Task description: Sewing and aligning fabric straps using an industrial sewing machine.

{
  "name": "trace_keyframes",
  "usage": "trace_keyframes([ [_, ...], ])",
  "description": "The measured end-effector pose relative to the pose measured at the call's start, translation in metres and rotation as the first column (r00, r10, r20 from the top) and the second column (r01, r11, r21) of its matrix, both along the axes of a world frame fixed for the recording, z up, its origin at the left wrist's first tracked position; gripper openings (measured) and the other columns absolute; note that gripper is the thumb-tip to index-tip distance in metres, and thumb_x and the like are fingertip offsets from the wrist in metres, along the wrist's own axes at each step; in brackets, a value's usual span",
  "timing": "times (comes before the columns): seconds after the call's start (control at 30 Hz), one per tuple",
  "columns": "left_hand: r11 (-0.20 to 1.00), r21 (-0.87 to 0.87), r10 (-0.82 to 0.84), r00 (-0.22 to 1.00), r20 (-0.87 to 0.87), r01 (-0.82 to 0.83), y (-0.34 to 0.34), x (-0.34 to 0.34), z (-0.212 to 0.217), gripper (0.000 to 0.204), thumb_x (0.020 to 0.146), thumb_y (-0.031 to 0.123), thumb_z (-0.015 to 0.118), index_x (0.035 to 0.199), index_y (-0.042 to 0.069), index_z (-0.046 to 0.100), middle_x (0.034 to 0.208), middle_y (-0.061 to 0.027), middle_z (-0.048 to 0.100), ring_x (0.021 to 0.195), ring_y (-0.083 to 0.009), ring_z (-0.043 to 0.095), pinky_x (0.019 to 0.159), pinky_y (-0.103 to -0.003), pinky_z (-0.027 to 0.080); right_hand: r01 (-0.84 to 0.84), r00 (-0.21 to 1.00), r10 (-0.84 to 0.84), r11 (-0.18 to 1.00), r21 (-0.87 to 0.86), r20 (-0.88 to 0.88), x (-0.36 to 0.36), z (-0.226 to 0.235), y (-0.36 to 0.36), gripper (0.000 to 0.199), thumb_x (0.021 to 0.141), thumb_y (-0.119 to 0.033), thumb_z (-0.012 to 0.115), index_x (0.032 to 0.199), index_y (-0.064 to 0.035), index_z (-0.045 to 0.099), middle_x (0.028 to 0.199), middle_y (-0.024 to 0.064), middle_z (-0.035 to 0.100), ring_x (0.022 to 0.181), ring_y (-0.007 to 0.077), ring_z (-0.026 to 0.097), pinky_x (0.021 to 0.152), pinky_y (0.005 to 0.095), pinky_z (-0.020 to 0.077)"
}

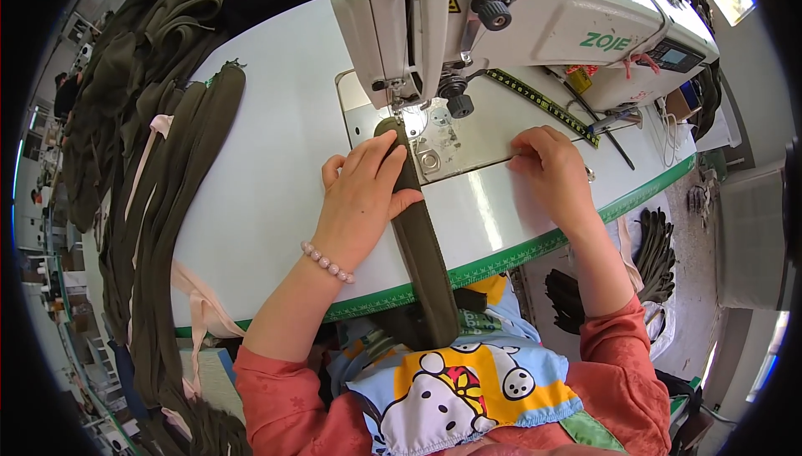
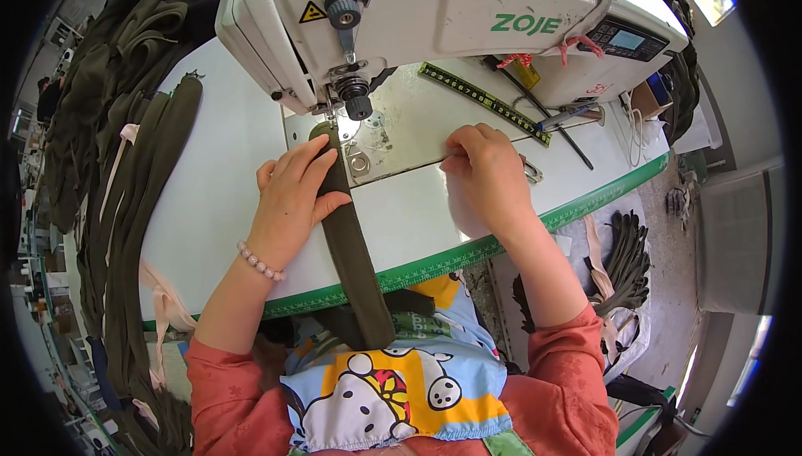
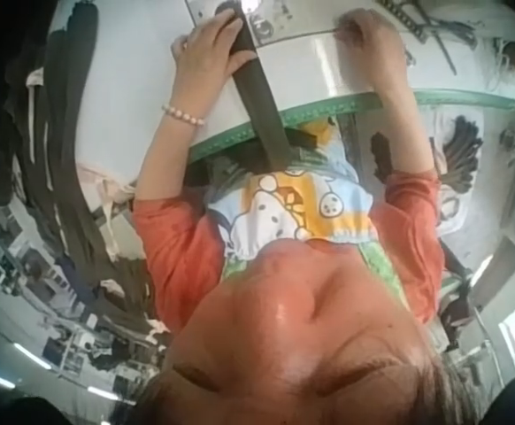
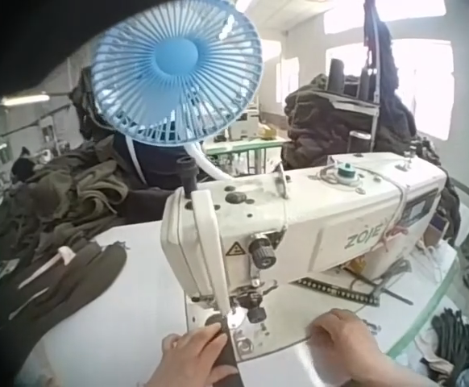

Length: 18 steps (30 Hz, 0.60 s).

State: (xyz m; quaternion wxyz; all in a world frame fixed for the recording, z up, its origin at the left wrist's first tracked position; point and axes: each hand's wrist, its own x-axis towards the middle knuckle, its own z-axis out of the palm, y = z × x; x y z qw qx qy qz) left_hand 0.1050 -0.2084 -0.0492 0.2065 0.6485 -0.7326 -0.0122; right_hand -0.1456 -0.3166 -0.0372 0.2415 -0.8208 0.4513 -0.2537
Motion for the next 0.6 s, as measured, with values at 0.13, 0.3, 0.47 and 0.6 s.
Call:
trace_keyframes([
  [0.13, 1.0, -0.016, -0.018, 0.999, -0.044, 0.017, -0.002, 0.002, -0.001, 0.054, 0.076, 0.031, 0.074, 0.12, 0.006, 0.057, 0.138, -0.0073, 0.049, 0.124, -0.0247, 0.047, 0.102, -0.043, 0.03, 0.035, 0.999, -0.035, 0.999, 0.006, -0.042, 0.001, 0.0, 0.001, 0.018, 0.074, 0.003, 0.067, 0.09, 0.0005, 0.059, 0.086, 0.0126, 0.059, 0.077, 0.0269, 0.059, 0.067, 0.0339, 0.0478],
  [0.3, 0.997, -0.056, -0.051, 0.997, -0.059, 0.048, -0.006, 0.005, -0.004, 0.053, 0.075, 0.03, 0.075, 0.118, 0.005, 0.057, 0.138, -0.0105, 0.048, 0.125, -0.0276, 0.046, 0.101, -0.043, 0.034, -0.012, 0.997, 0.006, 0.997, -0.083, -0.081, 0.004, 0.003, 0.0, 0.016, 0.076, 0.001, 0.067, 0.088, 0.0006, 0.056, 0.083, 0.0129, 0.059, 0.076, 0.027, 0.058, 0.067, 0.035, 0.046],
  [0.47, 0.996, -0.068, -0.064, 0.996, -0.058, 0.06, -0.006, 0.006, -0.005, 0.053, 0.074, 0.031, 0.076, 0.117, 0.004, 0.058, 0.136, -0.0118, 0.049, 0.124, -0.029, 0.046, 0.1, -0.042, 0.037, -0.084, 0.994, 0.083, 0.996, 0.011, 0.072, 0.022, 0.01, 0.002, 0.015, 0.08, -0.001, 0.067, 0.089, 0.0005, 0.055, 0.08, 0.0115, 0.059, 0.072, 0.023, 0.056, 0.066, 0.0324, 0.0458],
  [0.6, 0.997, -0.06, -0.056, 0.997, -0.057, 0.053, -0.004, 0.004, -0.003, 0.053, 0.075, 0.032, 0.075, 0.117, 0.005, 0.058, 0.136, -0.0118, 0.05, 0.124, -0.0299, 0.047, 0.1, -0.042, 0.037, -0.146, 0.978, 0.125, 0.982, 0.12, 0.17, 0.04, 0.012, 0.002, 0.012, 0.085, -0.002, 0.066, 0.091, 0.0008, 0.056, 0.08, 0.0088, 0.059, 0.071, 0.0156, 0.056, 0.065, 0.0285, 0.046],
])
